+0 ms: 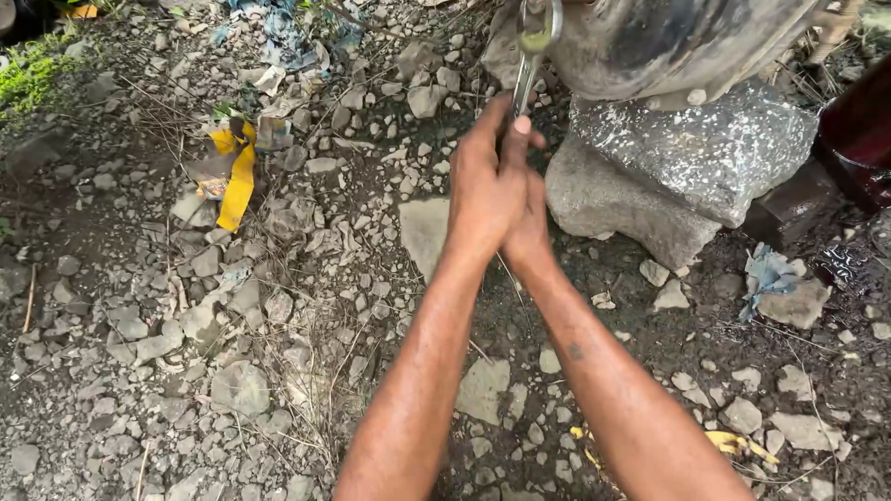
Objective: Loosening or tightening a bolt on a vehicle's brake chamber using a wrench.
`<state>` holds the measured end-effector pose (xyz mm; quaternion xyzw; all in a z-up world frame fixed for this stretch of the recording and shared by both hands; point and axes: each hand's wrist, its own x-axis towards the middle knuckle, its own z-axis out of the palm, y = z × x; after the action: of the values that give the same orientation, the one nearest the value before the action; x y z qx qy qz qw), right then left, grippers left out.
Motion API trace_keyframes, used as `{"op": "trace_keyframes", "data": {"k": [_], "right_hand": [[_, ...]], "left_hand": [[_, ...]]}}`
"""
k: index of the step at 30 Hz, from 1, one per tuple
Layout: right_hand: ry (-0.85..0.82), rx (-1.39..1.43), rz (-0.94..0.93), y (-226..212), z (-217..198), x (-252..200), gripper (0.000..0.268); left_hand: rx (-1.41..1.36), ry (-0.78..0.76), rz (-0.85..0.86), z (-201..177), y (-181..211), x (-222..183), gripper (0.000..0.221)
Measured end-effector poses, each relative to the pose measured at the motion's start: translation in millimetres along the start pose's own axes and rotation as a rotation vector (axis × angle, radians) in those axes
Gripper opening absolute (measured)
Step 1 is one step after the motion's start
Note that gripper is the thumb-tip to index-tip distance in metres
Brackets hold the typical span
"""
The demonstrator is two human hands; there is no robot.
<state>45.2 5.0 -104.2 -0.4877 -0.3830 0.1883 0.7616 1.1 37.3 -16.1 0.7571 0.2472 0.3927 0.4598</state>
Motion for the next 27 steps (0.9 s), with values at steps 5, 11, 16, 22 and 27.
{"op": "trace_keyframes", "data": {"k": [5, 11, 16, 22, 27], "right_hand": [[-0.004, 0.072, 0.055, 51.7, -2.5, 39.0, 0.029], [-0.010, 0.140, 0.106, 32.6, -18.1, 29.6, 0.040], [-0.021, 0.039, 0.017, 39.5, -15.0, 42.3, 0.037], [0.052, -0.302, 0.475, -73.3, -54.8, 4.3, 0.041], [-0.096, 0.013, 0.411, -154.6, -69.9, -3.8, 0.036]], "left_hand": [[0.071, -0.082, 0.040, -12.5, -16.0, 31.8, 0.035], [-0.034, -0.268, 0.041, -7.3, -54.9, 33.9, 0.034], [-0.044, -0.098, -0.037, 9.5, -48.6, 19.9, 0.050], [-0.409, 0.041, -0.348, 46.6, 26.3, -26.6, 0.051], [-0.414, 0.159, -0.360, 60.9, 59.4, -39.4, 0.046]]}}
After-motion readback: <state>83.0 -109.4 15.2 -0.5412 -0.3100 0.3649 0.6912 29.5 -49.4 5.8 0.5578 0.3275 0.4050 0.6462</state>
